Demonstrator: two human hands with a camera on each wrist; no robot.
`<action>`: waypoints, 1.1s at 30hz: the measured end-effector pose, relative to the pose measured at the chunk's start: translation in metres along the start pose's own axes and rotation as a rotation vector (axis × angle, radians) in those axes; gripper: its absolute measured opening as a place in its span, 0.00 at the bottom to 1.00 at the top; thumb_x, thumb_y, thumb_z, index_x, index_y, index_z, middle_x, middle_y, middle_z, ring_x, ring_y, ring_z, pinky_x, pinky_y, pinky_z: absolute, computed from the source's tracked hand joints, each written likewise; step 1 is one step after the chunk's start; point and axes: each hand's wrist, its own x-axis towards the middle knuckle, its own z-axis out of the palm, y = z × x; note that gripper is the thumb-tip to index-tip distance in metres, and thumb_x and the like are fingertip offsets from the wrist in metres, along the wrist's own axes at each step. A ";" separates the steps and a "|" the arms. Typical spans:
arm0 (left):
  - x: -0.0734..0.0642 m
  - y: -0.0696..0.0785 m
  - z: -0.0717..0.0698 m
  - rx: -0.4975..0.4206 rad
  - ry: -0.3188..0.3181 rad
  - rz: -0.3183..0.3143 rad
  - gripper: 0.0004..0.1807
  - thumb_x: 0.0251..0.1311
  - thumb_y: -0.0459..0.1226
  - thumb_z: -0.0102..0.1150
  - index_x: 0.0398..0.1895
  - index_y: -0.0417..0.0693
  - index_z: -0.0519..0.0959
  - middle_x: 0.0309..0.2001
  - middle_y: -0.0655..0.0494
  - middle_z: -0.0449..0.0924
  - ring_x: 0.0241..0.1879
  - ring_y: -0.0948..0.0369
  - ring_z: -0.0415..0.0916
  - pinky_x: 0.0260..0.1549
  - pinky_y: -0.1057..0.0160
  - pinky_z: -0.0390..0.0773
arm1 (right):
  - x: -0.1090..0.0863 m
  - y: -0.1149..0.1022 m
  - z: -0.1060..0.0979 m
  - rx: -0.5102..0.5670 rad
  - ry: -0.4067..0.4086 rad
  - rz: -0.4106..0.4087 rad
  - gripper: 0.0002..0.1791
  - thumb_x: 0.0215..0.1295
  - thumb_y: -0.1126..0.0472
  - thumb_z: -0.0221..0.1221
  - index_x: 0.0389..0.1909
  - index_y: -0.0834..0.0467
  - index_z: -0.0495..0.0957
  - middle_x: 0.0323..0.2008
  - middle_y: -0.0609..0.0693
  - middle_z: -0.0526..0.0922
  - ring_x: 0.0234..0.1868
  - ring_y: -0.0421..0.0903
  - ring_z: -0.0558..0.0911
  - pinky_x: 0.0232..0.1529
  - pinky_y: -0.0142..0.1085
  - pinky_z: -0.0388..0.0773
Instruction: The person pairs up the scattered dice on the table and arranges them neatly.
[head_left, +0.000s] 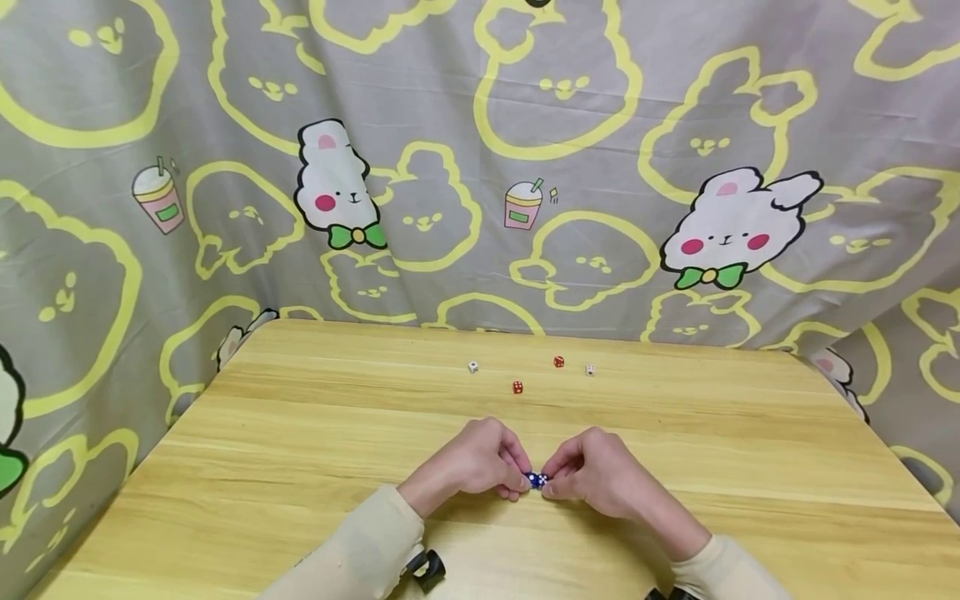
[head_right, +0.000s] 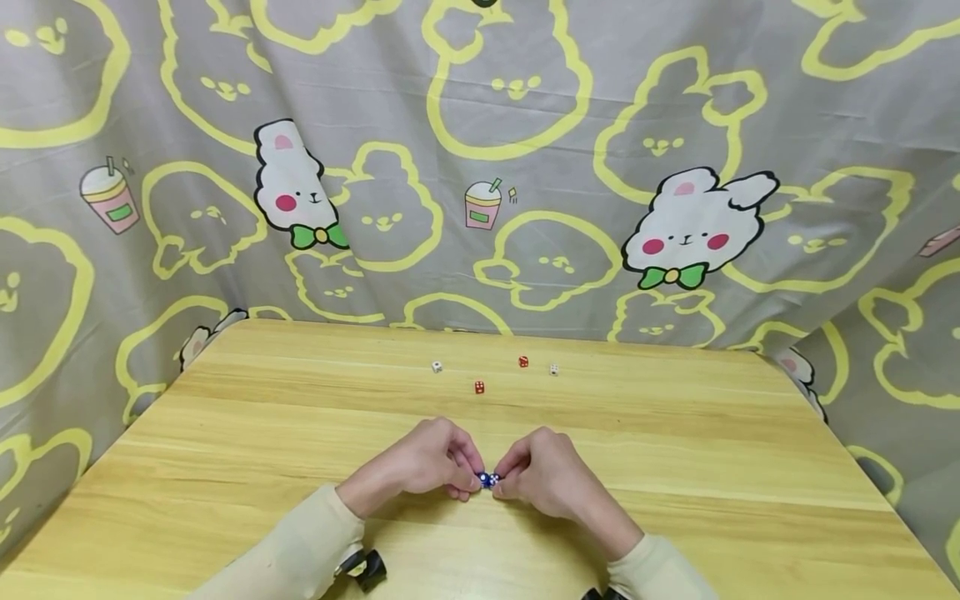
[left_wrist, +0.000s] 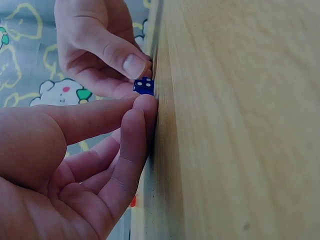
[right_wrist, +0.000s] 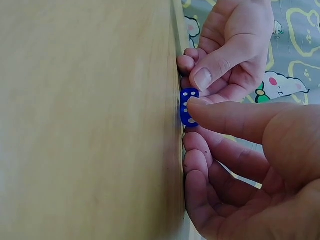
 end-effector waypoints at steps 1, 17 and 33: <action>0.000 0.000 0.000 -0.001 -0.001 -0.002 0.06 0.56 0.21 0.72 0.30 0.37 0.85 0.24 0.49 0.87 0.20 0.62 0.82 0.24 0.66 0.86 | 0.000 0.000 0.000 0.001 -0.001 0.001 0.09 0.52 0.62 0.81 0.30 0.54 0.90 0.25 0.44 0.88 0.29 0.41 0.81 0.28 0.30 0.74; 0.001 -0.001 0.000 0.007 -0.003 -0.005 0.07 0.55 0.21 0.73 0.30 0.38 0.85 0.24 0.50 0.87 0.21 0.62 0.83 0.24 0.67 0.85 | 0.001 0.001 0.000 0.009 -0.004 0.019 0.09 0.51 0.63 0.81 0.30 0.54 0.90 0.25 0.44 0.88 0.29 0.41 0.82 0.29 0.30 0.76; 0.001 -0.001 -0.001 -0.003 -0.008 -0.003 0.07 0.55 0.20 0.73 0.30 0.36 0.85 0.24 0.50 0.87 0.20 0.62 0.82 0.24 0.66 0.85 | 0.001 0.000 0.000 0.013 -0.006 0.017 0.09 0.52 0.63 0.81 0.31 0.55 0.90 0.25 0.44 0.88 0.29 0.41 0.82 0.28 0.30 0.75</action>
